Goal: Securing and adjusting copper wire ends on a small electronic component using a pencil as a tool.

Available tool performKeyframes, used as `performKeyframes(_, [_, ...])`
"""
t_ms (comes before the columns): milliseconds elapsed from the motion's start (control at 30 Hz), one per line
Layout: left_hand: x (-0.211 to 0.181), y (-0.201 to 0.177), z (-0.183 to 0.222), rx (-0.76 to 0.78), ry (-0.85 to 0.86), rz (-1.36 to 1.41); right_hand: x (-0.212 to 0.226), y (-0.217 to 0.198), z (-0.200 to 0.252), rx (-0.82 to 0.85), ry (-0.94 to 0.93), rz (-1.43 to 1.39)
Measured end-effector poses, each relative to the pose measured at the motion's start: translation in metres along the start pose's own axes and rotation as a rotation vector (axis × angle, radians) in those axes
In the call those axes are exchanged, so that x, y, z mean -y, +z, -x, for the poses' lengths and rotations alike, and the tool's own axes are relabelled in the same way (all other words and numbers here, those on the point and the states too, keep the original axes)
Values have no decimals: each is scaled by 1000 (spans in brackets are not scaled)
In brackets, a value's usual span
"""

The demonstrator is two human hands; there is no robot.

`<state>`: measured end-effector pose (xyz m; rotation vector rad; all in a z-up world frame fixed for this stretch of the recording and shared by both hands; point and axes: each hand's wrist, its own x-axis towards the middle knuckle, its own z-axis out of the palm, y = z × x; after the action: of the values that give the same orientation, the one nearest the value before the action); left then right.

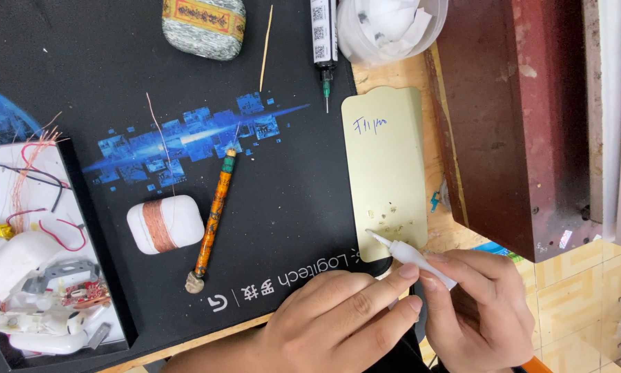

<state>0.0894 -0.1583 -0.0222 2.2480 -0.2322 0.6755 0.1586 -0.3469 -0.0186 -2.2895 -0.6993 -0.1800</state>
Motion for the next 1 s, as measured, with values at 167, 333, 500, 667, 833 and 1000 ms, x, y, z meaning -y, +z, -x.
performKeyframes(167, [-2,0,-3,-27,-19,-1,7,0,-1,2,41,20])
performKeyframes(333, [-2,-1,-2,-23,-27,-1,7,0,0,2,41,39])
performKeyframes(500, [-1,-1,-3,-22,-12,20,4,-1,3,-27,27,2])
performKeyframes(667, [-3,-8,-6,10,-28,128,-6,3,5,-74,-27,-12])
performKeyframes(833, [-22,4,5,-241,-524,333,4,7,9,-93,140,-243])
performKeyframes(1000, [-7,-4,-6,-493,-734,929,7,23,19,-216,292,-764])
